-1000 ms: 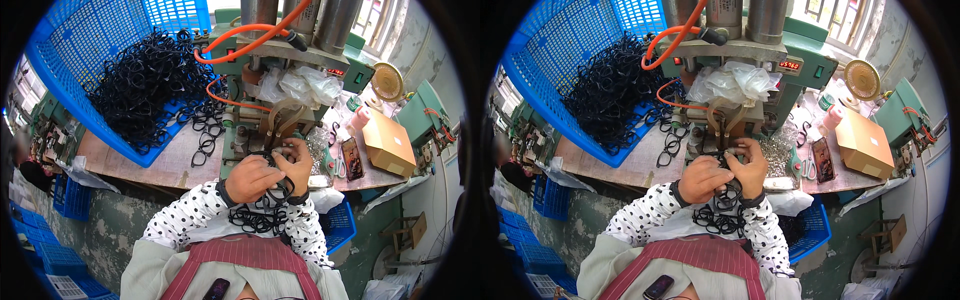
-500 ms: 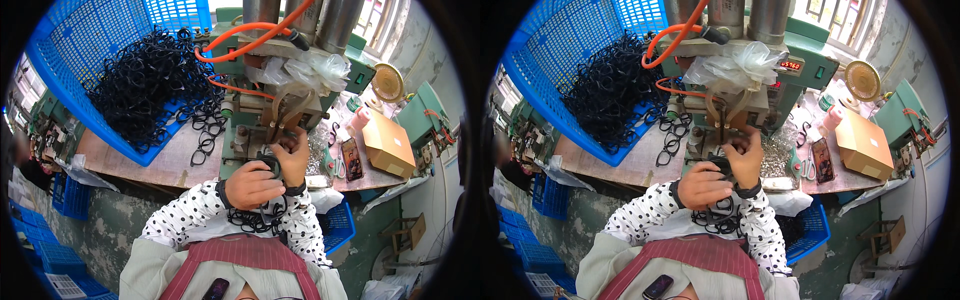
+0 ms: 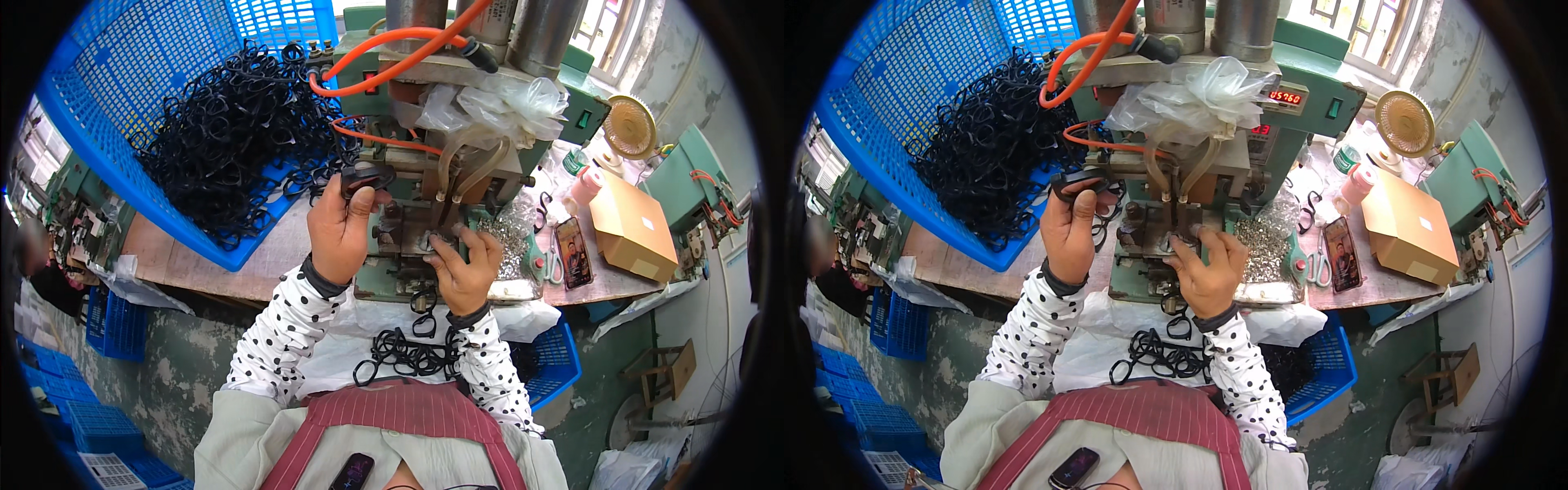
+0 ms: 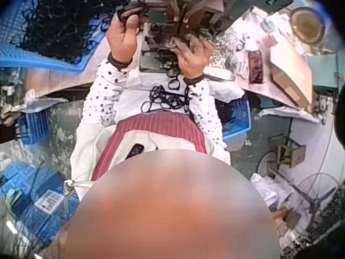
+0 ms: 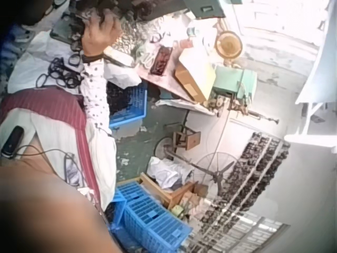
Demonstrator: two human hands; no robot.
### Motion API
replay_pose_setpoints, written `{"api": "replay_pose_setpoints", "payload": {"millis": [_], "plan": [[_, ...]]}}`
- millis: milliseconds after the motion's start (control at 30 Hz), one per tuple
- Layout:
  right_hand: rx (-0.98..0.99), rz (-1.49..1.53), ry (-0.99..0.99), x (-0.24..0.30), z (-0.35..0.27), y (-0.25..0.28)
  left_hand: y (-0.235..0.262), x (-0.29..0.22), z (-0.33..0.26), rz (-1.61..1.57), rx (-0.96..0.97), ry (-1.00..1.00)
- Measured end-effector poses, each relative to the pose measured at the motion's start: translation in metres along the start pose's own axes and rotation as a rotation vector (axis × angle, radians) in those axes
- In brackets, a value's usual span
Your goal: The person assembles eyeglasses by hand at a workbench. They pick up black frames, place them into a press machine, and then remove the assembled glasses, repeating this process continuously.
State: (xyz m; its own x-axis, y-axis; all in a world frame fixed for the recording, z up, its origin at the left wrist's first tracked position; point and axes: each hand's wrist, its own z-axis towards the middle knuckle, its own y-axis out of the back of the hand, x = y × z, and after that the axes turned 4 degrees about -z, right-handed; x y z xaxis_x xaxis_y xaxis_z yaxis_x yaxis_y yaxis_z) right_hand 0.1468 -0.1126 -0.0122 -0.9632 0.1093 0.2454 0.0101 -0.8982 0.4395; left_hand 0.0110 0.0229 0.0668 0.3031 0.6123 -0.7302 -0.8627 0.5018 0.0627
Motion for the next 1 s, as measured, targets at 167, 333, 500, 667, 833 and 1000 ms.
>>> {"api": "replay_pose_setpoints", "payload": {"millis": [167, 333, 500, 667, 833, 1000], "plan": [[0.064, 0.187, -0.107, 0.004, 0.008, 0.0, 0.0, -0.001, 0.001, -0.019, 0.02, -0.016], [0.07, 0.4, -0.481, 0.0, 0.023, 0.007, 0.002, -0.005, 0.003, 0.014, 0.026, -0.02], [-0.087, 0.533, -0.679, -0.05, 0.001, -0.002, 0.003, -0.005, 0.005, 0.046, 0.049, -0.023], [0.021, 0.303, -0.74, -0.057, -0.007, -0.005, 0.001, -0.006, 0.001, 0.02, 0.033, -0.018], [-0.056, 0.596, -0.752, -0.033, -0.004, -0.008, 0.006, -0.001, -0.014, 0.14, 0.061, -0.198], [-0.035, 0.566, -0.576, -0.003, 0.01, 0.001, -0.002, -0.011, -0.008, 0.069, -0.017, -0.041]]}}
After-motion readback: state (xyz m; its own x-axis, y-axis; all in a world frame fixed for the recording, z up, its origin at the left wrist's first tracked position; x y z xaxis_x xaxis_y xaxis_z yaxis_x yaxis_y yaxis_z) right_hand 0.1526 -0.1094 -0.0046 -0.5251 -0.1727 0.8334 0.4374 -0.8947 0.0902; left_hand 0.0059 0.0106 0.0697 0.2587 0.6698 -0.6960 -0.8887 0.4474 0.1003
